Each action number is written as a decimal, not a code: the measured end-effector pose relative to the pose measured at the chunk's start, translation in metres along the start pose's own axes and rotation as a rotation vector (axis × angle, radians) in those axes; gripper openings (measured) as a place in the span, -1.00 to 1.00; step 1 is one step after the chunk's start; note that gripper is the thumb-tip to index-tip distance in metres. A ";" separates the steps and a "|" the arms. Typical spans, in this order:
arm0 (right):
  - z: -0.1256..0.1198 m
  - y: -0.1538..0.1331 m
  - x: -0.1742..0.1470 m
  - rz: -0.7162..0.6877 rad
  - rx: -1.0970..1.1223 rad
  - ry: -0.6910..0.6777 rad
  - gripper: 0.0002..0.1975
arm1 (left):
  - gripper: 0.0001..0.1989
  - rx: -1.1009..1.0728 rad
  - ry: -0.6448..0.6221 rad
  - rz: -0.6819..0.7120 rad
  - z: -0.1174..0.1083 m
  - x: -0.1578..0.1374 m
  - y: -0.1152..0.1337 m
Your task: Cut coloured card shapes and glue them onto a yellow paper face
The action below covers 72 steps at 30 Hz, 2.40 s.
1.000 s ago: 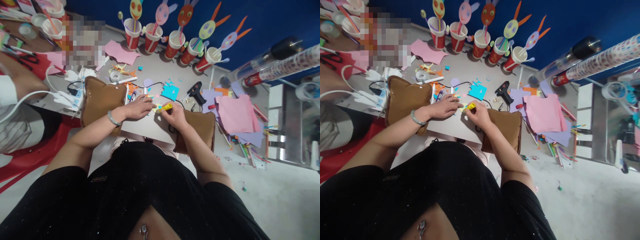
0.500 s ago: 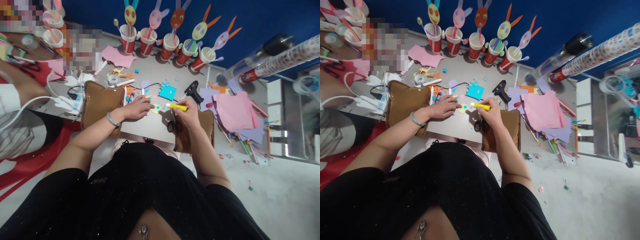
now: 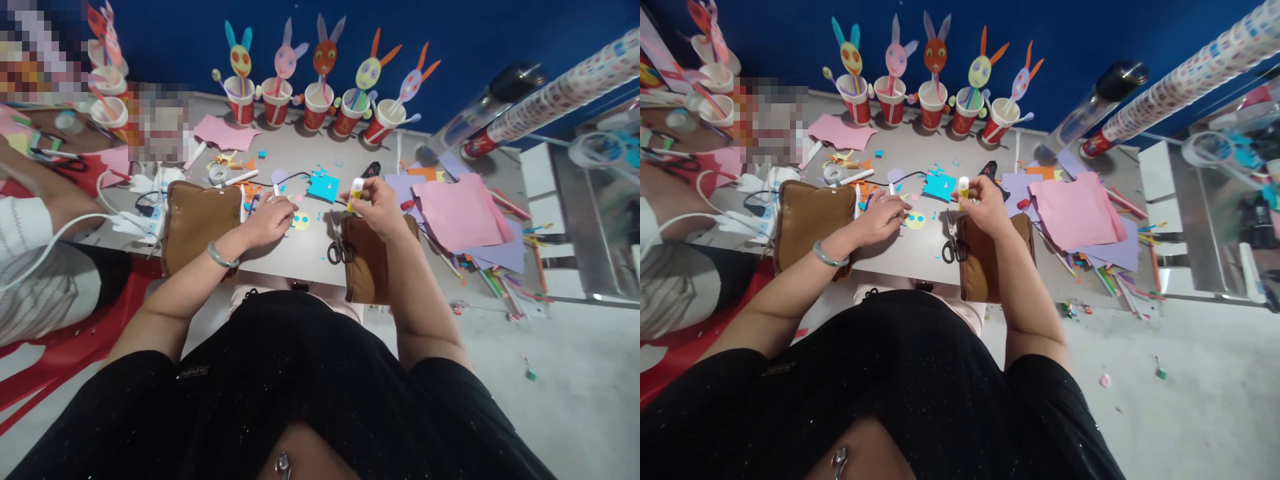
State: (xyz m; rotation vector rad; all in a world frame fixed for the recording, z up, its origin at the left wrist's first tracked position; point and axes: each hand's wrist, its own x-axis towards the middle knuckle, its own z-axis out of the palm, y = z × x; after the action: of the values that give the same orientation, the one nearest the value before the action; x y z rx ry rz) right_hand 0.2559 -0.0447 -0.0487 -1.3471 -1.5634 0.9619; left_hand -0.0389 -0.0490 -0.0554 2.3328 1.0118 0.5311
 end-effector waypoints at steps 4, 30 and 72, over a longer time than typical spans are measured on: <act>-0.002 0.026 0.043 -0.067 -0.223 0.178 -0.76 | -0.83 -0.267 0.163 -0.152 0.012 -0.007 0.013; 0.051 -0.030 -0.026 0.067 0.032 -0.170 -0.77 | -0.87 -0.842 0.478 -0.444 0.040 -0.012 0.032; 0.097 -0.004 -0.011 0.466 -0.186 -0.159 -0.77 | -0.50 0.439 -0.028 -0.210 0.067 -0.049 0.045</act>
State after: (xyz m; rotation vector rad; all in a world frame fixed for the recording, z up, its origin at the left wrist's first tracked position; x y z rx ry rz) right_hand 0.1647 -0.0591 -0.0809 -1.8562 -1.5132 1.2511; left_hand -0.0096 -0.1327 -0.0866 2.5489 1.4588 0.2066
